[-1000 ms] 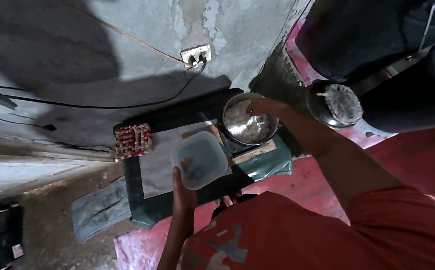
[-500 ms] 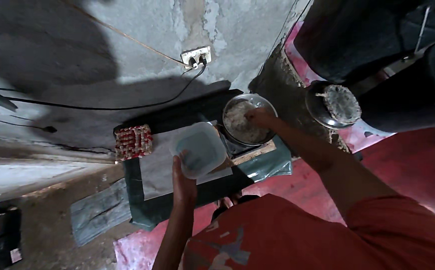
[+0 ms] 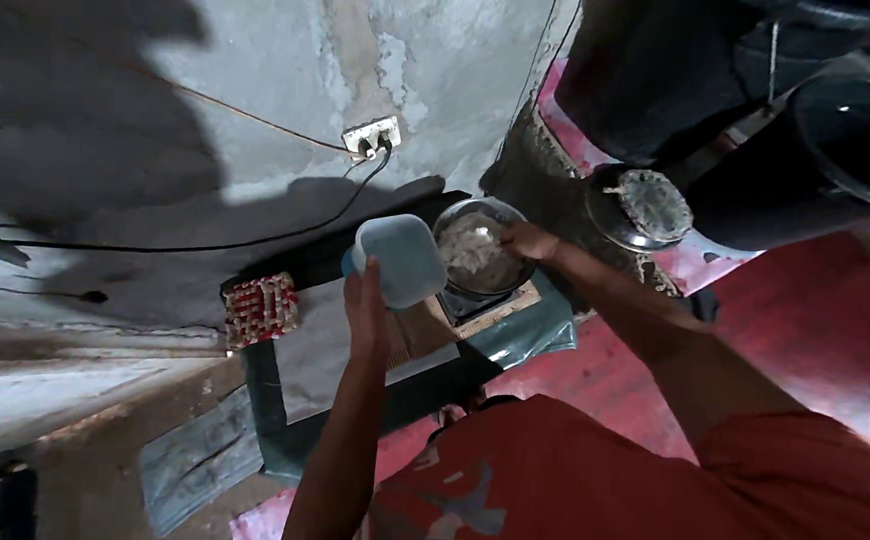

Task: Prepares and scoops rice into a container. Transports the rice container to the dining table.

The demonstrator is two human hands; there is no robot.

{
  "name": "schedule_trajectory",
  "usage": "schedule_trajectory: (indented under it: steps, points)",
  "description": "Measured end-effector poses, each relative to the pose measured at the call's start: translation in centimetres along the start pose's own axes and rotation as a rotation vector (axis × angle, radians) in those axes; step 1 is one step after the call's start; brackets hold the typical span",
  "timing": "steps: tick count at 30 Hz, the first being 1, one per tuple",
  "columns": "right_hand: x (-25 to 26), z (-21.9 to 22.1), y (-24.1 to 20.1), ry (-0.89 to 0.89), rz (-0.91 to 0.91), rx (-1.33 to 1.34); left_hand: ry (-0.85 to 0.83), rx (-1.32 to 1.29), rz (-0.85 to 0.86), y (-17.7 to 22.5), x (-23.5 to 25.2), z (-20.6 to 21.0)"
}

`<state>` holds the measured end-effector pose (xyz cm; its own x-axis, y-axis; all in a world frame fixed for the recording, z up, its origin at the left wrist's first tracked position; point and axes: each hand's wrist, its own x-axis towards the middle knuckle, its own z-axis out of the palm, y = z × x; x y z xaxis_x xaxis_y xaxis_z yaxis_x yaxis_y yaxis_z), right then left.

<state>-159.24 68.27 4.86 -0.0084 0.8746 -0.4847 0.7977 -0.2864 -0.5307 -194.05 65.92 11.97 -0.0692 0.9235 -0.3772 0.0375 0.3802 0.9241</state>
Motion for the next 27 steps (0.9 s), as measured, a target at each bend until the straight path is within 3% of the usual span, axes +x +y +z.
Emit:
schedule_trajectory:
  steps: [3,7,12,16,18,21,27]
  points:
    - [-1.7,-1.2,-0.3,0.045,0.076,0.095,-0.031,0.092,0.072,0.5,0.8,1.5]
    - [-4.3,-4.0,-1.2,0.117,0.094,0.016,-0.057,0.247,0.070,0.5,2.0,3.5]
    - [-8.0,-8.5,-3.8,0.273,0.110,-0.046,-0.057,0.190,0.083,1.1,2.0,6.6]
    - [-11.3,-9.4,-8.8,0.482,0.062,-0.179,-0.108,0.046,0.028,1.2,1.4,8.6]
    - [-12.1,-7.4,-11.4,0.653,-0.021,-0.317,-0.174,-0.064,-0.051,1.5,0.7,9.2]
    - [-10.5,-3.6,-11.9,0.895,-0.260,-0.546,-0.224,-0.295,-0.145,1.5,0.4,10.1]
    - [-13.0,-4.2,-12.4,0.979,-0.506,-0.662,-0.226,-0.404,-0.165,0.9,0.8,8.8]
